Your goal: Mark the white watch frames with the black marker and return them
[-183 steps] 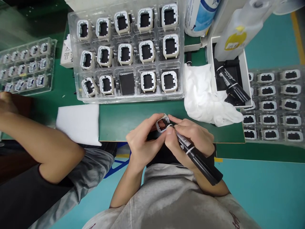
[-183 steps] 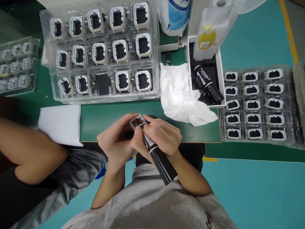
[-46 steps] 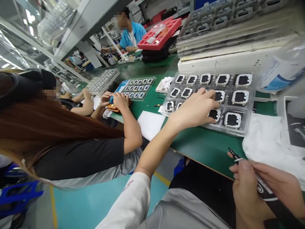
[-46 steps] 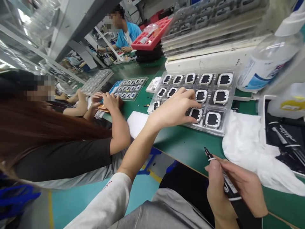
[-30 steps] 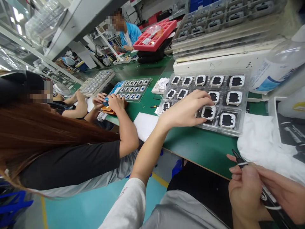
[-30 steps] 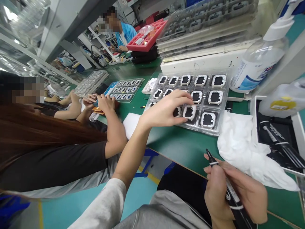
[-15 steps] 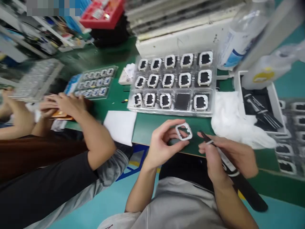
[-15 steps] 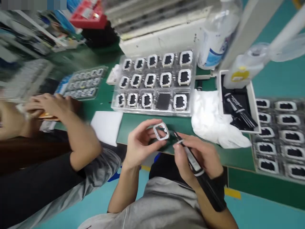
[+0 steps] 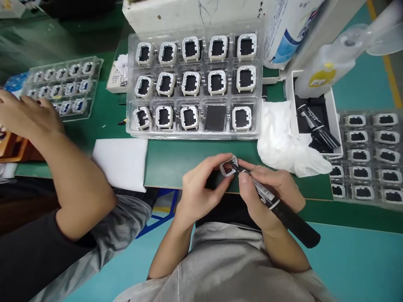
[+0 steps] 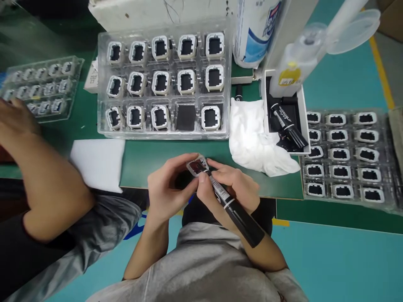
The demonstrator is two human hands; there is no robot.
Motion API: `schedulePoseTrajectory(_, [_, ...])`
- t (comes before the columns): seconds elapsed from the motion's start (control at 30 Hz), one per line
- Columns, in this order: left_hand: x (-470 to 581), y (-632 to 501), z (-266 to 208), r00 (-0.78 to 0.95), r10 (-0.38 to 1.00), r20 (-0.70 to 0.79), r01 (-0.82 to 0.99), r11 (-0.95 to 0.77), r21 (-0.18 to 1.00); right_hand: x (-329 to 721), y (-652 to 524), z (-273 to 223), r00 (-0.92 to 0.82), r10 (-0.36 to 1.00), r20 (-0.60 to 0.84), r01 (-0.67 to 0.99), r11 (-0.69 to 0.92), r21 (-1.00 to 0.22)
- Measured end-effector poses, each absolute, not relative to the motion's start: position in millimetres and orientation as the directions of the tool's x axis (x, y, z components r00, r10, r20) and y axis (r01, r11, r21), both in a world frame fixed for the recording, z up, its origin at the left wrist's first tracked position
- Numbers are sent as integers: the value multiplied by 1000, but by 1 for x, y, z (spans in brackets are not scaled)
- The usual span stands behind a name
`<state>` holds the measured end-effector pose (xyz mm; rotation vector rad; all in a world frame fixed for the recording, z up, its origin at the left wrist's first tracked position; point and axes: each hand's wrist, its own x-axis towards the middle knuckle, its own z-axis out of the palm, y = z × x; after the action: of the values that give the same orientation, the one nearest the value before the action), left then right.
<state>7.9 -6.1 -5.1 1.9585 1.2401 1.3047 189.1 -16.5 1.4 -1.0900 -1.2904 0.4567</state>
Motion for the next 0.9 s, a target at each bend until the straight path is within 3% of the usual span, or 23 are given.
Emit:
schedulePoseTrajectory(0.27, [7,-8,-4,140,875,463,477,-469,743,187,-10,6,270,748,606,321,523,-789])
schedulePoseTrajectory(0.9, [8,-9,-5,129,870,475,508,-470,722,189,-16,1,214,783,584,375,486,-789])
